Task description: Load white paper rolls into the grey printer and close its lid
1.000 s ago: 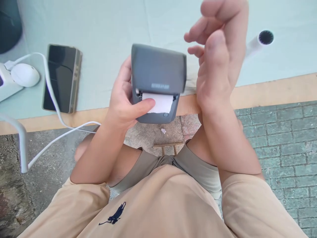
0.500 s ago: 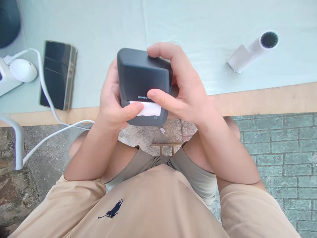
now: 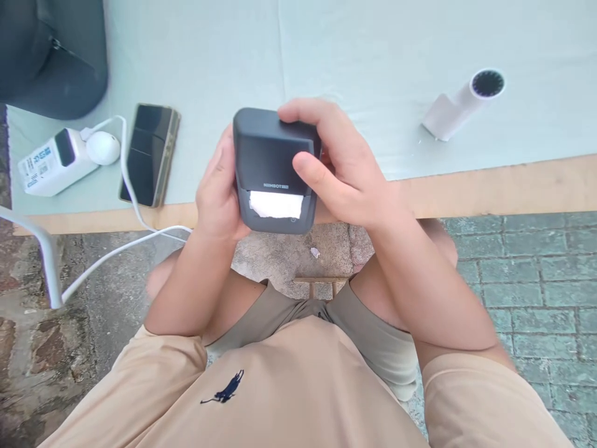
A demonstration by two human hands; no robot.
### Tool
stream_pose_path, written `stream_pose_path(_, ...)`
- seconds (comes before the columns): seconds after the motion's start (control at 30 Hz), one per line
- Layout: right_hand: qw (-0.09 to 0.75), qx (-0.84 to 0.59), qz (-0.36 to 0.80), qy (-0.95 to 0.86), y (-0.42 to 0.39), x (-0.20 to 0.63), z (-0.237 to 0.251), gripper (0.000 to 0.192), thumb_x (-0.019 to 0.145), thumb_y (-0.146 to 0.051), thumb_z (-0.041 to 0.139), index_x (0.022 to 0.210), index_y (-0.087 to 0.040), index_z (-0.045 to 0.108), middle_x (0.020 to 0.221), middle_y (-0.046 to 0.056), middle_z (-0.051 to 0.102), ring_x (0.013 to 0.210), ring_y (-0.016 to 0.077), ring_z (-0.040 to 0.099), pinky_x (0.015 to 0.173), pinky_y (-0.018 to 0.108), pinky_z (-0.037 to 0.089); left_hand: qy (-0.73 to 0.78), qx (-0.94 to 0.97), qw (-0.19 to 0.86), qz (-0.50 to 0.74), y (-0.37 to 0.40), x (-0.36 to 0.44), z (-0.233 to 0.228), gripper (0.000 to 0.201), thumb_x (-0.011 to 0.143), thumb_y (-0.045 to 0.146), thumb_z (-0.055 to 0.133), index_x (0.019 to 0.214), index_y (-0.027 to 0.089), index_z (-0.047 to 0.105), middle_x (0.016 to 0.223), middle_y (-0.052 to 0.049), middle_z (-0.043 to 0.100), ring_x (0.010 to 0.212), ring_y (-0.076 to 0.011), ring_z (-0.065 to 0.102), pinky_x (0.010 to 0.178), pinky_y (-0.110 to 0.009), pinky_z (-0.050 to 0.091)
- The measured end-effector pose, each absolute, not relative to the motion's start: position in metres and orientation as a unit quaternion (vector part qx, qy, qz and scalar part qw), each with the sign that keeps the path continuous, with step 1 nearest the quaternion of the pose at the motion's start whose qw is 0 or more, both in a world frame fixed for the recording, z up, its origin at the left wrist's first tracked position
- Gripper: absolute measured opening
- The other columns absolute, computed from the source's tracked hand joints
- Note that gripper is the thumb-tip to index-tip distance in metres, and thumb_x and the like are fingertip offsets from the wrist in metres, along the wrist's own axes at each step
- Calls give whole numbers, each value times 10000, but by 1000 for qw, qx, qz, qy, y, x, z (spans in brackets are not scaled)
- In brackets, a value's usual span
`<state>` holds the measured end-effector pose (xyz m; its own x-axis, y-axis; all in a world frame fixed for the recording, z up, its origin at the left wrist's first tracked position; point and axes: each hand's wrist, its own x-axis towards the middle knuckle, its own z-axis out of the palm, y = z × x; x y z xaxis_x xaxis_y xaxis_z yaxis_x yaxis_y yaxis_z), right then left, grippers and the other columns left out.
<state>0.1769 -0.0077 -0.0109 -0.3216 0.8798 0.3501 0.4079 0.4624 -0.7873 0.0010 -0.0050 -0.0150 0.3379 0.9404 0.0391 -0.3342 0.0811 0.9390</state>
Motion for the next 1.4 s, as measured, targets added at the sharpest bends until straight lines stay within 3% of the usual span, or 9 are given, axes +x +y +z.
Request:
stream_pose_path(0.4,411,-378,323,-764,-4,178,-5,629,711,-402,637,1264,-272,364,1337,32,397,1312,148,370,1147,329,347,297,445,718,446,6,-5,-20,414,835,464,498,1225,339,437,1207,71,595,1405,-254,236,1137,-413,339)
stream_pose_path(0.47,418,-388,296,-766,-5,177,-6,619,708,-451,627,1245,-258,387,1323,40,402,1327,164,345,1111,335,381,301,402,721,476,1,-2,-12,347,909,351,390,1229,227,441,1115,15,607,1394,-280,265,1141,-456,313)
stream_pose_path(0.6,495,-462,146,-721,-9,171,-9,543,662,-535,639,1080,-224,487,1082,35,497,936,119,533,718,257,475,293,338,738,506,-9,4,4,317,931,293,305,1155,150,477,1042,-47,615,1298,-249,428,1103,-396,371)
stream_pose_path(0.7,569,-475,119,-661,-11,165,-3,266,773,-383,587,932,-196,483,910,-17,498,547,-28,426,515,182,355,300,350,747,480,-9,2,3,313,863,242,456,1176,219,462,1134,-53,609,1245,-253,485,982,-369,474)
stream_pose_path(0.8,578,-495,140,-634,-10,163,12,102,856,-273,475,866,-174,454,884,-15,486,561,-27,492,477,163,367,304,383,738,465,-6,-2,-6,448,758,175,573,1182,272,466,1167,-22,605,1156,-258,550,862,-317,515)
stream_pose_path(0.97,437,-514,128,-727,-7,170,29,108,852,-233,457,862,-155,530,865,4,569,713,27,555,537,174,383,298,395,737,460,-3,-4,-10,479,768,218,553,1231,232,430,1203,-24,583,1200,-261,524,917,-337,506)
stream_pose_path(1.2,-5,-582,99,-807,8,167,52,389,746,-384,581,1126,-346,506,918,-61,622,584,41,379,593,258,291,295,395,755,434,-4,-5,-8,538,763,258,592,1268,258,404,1214,-30,579,1158,-260,554,864,-321,532)
stream_pose_path(1.3,11,-578,103,-810,6,164,62,385,715,-366,627,1089,-357,534,868,-56,616,558,33,339,599,274,276,297,378,756,444,-5,-6,-11,547,776,270,577,1286,248,379,1222,-17,567,1203,-235,532,927,-317,509)
stream_pose_path(1.4,198,-575,223,-762,-2,171,61,378,691,-301,654,1059,-309,566,876,-34,604,578,25,439,539,248,302,293,368,752,461,-5,-6,-14,569,774,279,567,1301,267,352,1138,4,600,1194,-218,544,945,-344,503)
